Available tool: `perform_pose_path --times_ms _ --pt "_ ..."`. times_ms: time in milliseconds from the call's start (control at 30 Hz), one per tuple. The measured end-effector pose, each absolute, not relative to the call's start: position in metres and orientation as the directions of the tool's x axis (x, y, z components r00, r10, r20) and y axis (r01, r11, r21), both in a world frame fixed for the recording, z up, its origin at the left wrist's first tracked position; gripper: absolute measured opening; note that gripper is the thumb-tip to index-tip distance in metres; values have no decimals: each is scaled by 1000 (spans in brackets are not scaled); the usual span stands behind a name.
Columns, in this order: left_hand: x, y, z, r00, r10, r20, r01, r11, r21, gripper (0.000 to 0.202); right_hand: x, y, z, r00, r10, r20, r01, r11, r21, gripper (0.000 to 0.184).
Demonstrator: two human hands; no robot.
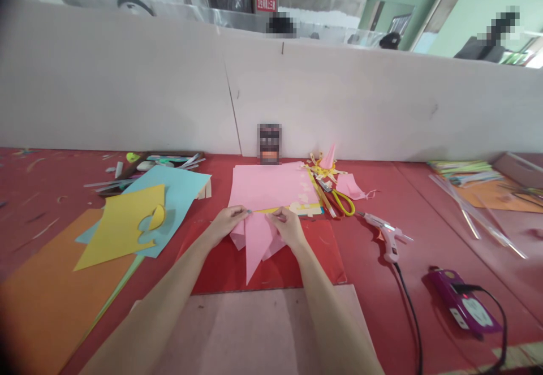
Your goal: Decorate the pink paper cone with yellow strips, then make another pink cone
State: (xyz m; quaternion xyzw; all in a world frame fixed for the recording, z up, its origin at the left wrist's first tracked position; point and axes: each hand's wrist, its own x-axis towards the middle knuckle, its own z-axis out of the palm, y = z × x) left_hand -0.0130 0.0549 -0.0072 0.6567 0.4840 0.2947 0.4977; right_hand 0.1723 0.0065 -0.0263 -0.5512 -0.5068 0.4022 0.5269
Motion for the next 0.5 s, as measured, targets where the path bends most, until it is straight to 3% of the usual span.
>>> perform_pose_path --times_ms 267,500 --pt "-14 55 -7 386 915 -120 318 -10 948 33 171 6 -27 152 985 86 132 66 -989 24" --pt "-14 57 -16 302 949 -92 254 12 967 34 173 7 -27 160 982 98 112 81 -990 22"
